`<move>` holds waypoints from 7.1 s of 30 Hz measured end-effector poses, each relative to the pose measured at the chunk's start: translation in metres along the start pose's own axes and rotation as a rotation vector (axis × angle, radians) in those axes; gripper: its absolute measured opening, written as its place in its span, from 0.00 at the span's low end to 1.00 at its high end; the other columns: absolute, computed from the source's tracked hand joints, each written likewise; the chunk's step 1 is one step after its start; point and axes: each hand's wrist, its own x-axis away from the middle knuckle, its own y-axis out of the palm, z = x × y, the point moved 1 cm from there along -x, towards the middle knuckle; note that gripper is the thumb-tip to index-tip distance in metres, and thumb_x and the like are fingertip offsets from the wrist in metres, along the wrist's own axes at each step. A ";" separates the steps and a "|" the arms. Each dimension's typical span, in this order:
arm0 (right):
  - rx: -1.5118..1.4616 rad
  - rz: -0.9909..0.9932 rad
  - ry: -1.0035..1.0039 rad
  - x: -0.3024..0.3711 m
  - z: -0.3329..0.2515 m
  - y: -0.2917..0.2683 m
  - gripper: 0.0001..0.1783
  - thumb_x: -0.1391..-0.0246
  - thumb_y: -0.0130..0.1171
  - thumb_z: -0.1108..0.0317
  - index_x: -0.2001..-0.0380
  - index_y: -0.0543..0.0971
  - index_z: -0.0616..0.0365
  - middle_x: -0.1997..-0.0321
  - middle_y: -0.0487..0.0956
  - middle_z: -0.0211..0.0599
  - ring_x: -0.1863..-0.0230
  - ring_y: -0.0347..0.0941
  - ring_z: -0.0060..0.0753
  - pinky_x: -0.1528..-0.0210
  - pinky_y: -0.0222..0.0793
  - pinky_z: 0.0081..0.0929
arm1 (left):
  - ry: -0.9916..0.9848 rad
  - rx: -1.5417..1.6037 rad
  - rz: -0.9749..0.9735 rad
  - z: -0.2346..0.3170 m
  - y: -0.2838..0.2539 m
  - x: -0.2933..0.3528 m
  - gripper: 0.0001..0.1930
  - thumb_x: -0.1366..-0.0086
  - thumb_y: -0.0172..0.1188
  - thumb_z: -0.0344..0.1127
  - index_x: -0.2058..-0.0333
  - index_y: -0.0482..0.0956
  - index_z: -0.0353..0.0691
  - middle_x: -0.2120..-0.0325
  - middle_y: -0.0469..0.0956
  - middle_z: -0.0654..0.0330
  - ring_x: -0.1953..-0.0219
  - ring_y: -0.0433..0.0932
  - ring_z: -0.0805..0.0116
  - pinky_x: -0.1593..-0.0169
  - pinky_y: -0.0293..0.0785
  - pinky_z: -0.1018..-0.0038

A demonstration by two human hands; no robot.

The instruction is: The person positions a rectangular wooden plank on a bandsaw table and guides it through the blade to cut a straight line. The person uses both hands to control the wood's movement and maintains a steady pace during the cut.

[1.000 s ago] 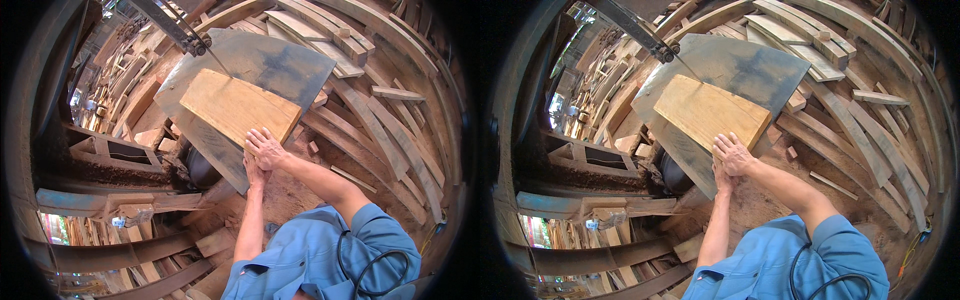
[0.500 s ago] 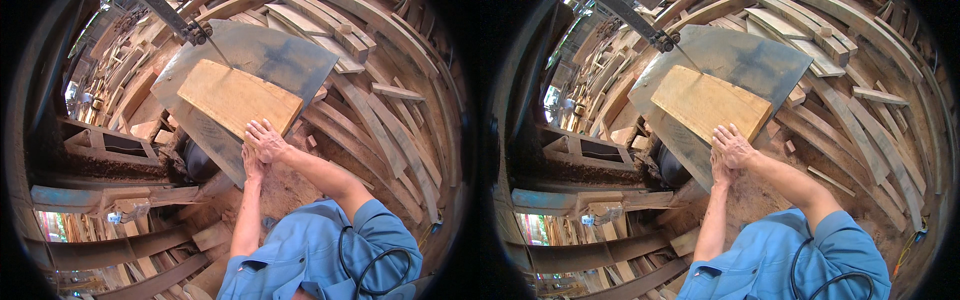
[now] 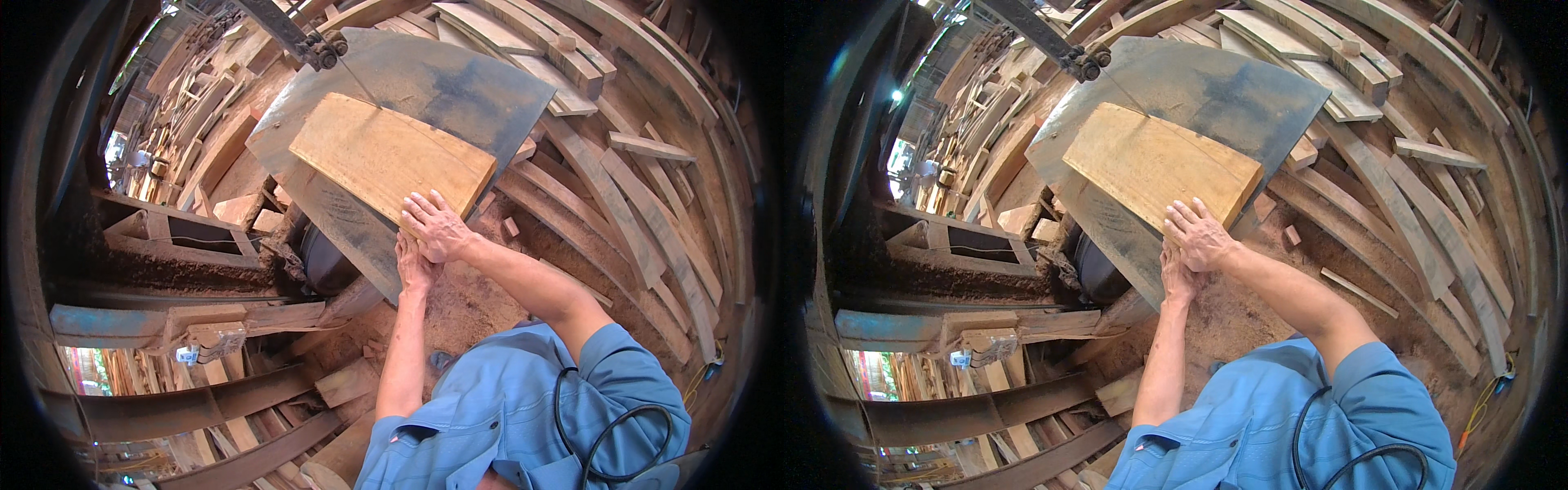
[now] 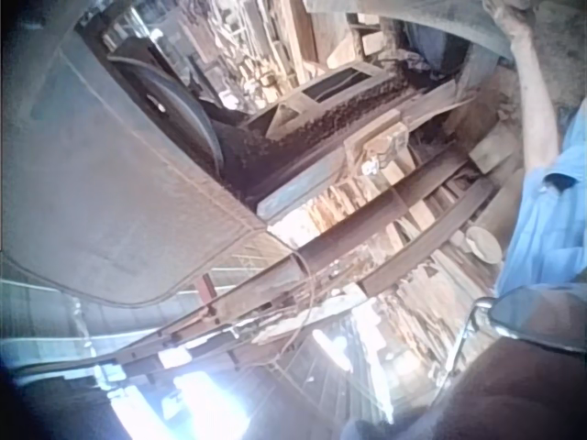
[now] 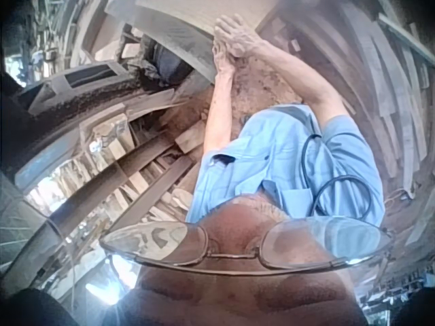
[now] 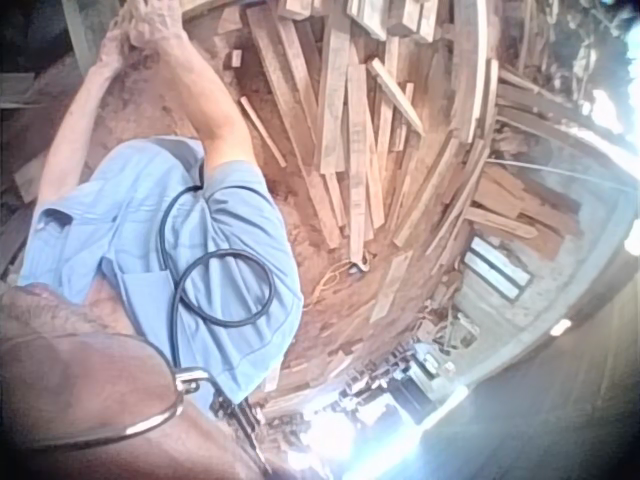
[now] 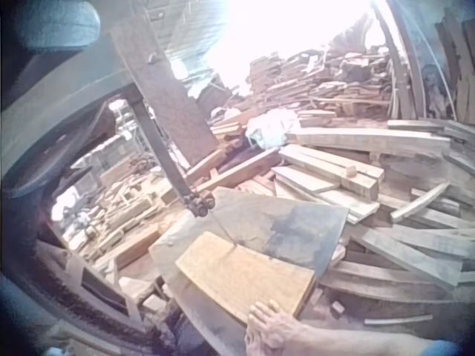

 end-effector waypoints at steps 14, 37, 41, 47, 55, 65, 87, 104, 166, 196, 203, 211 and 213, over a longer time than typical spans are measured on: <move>0.013 -0.055 0.008 -0.003 -0.001 -0.007 0.37 0.38 0.51 0.56 0.29 0.70 0.64 0.21 0.63 0.54 0.17 0.52 0.53 0.18 0.40 0.62 | -0.013 -0.013 0.000 0.003 -0.003 -0.001 0.49 0.42 0.71 0.48 0.27 0.59 0.33 0.28 0.56 0.28 0.26 0.57 0.28 0.23 0.52 0.48; -0.013 0.051 -0.031 -0.005 0.004 -0.004 0.37 0.45 0.56 0.59 0.33 0.74 0.64 0.24 0.68 0.57 0.20 0.58 0.55 0.20 0.45 0.63 | -0.059 -0.064 -0.028 -0.002 0.003 -0.006 0.56 0.43 0.74 0.52 0.26 0.54 0.27 0.27 0.54 0.29 0.26 0.58 0.32 0.23 0.54 0.51; -0.006 0.051 -0.038 -0.006 0.005 -0.004 0.37 0.45 0.56 0.59 0.33 0.74 0.64 0.24 0.68 0.56 0.20 0.57 0.55 0.20 0.45 0.63 | -0.067 -0.040 -0.016 0.000 0.005 -0.007 0.55 0.42 0.73 0.52 0.26 0.53 0.28 0.26 0.53 0.30 0.24 0.55 0.32 0.23 0.52 0.49; -0.005 0.008 -0.026 -0.007 0.004 -0.006 0.37 0.45 0.56 0.59 0.32 0.73 0.65 0.24 0.68 0.56 0.19 0.57 0.54 0.19 0.44 0.62 | -0.023 -0.011 0.038 -0.006 0.015 -0.009 0.53 0.41 0.71 0.51 0.25 0.53 0.31 0.25 0.48 0.30 0.24 0.47 0.28 0.23 0.48 0.44; -0.026 0.026 -0.031 -0.007 0.006 -0.007 0.38 0.47 0.57 0.59 0.33 0.74 0.64 0.24 0.67 0.56 0.20 0.57 0.55 0.20 0.44 0.63 | 0.072 0.071 0.117 -0.011 0.018 -0.008 0.53 0.43 0.72 0.50 0.26 0.55 0.33 0.28 0.51 0.29 0.26 0.50 0.25 0.25 0.50 0.43; 0.003 0.035 -0.056 -0.008 0.007 -0.005 0.39 0.51 0.60 0.60 0.34 0.74 0.64 0.24 0.68 0.56 0.20 0.58 0.56 0.20 0.46 0.63 | 0.098 0.025 0.152 -0.011 0.022 -0.008 0.53 0.46 0.74 0.50 0.27 0.58 0.35 0.28 0.54 0.28 0.26 0.50 0.23 0.25 0.50 0.42; 0.014 -0.008 -0.040 -0.008 0.008 -0.007 0.40 0.47 0.57 0.58 0.32 0.73 0.65 0.23 0.67 0.56 0.19 0.56 0.53 0.19 0.44 0.60 | 0.121 -0.020 0.119 -0.014 0.024 -0.011 0.51 0.44 0.72 0.50 0.27 0.58 0.33 0.30 0.53 0.24 0.27 0.51 0.23 0.25 0.50 0.40; 0.023 0.023 -0.042 -0.010 0.006 -0.006 0.38 0.46 0.56 0.59 0.33 0.74 0.64 0.24 0.67 0.54 0.19 0.56 0.53 0.19 0.45 0.60 | 0.066 -0.011 0.115 -0.012 0.023 -0.012 0.53 0.43 0.73 0.49 0.26 0.55 0.33 0.28 0.52 0.28 0.26 0.50 0.26 0.24 0.49 0.42; 0.010 -0.238 -0.011 -0.018 0.003 -0.029 0.52 0.59 0.68 0.64 0.26 0.65 0.61 0.18 0.58 0.49 0.15 0.46 0.50 0.17 0.37 0.58 | 0.025 0.013 0.120 -0.010 0.014 -0.014 0.58 0.45 0.72 0.49 0.25 0.47 0.30 0.25 0.51 0.35 0.23 0.49 0.35 0.23 0.47 0.50; 0.075 -0.261 0.027 -0.023 -0.005 -0.022 0.46 0.51 0.61 0.64 0.26 0.65 0.57 0.17 0.55 0.52 0.16 0.43 0.58 0.21 0.32 0.75 | -0.035 0.149 0.124 0.001 0.009 -0.013 0.53 0.41 0.71 0.43 0.27 0.49 0.24 0.29 0.56 0.26 0.26 0.53 0.26 0.24 0.48 0.44; 0.106 -0.297 0.032 -0.024 -0.005 -0.023 0.46 0.50 0.60 0.63 0.25 0.65 0.56 0.17 0.55 0.51 0.15 0.42 0.57 0.21 0.31 0.74 | -0.056 0.207 0.142 0.000 0.013 -0.014 0.56 0.41 0.71 0.44 0.26 0.44 0.25 0.29 0.56 0.26 0.26 0.52 0.26 0.23 0.47 0.44; 0.088 -0.284 0.048 -0.024 -0.005 -0.023 0.46 0.50 0.61 0.61 0.25 0.65 0.56 0.17 0.54 0.51 0.15 0.42 0.57 0.21 0.31 0.74 | -0.080 0.208 0.133 0.004 0.010 -0.015 0.56 0.42 0.72 0.44 0.26 0.45 0.26 0.29 0.56 0.27 0.25 0.52 0.27 0.23 0.46 0.45; 0.085 -0.270 0.046 -0.024 -0.004 -0.022 0.46 0.50 0.61 0.60 0.25 0.65 0.56 0.17 0.55 0.51 0.15 0.42 0.57 0.21 0.32 0.74 | -0.085 0.231 0.124 0.004 0.009 -0.015 0.55 0.42 0.72 0.44 0.26 0.47 0.26 0.29 0.55 0.27 0.25 0.51 0.28 0.23 0.46 0.45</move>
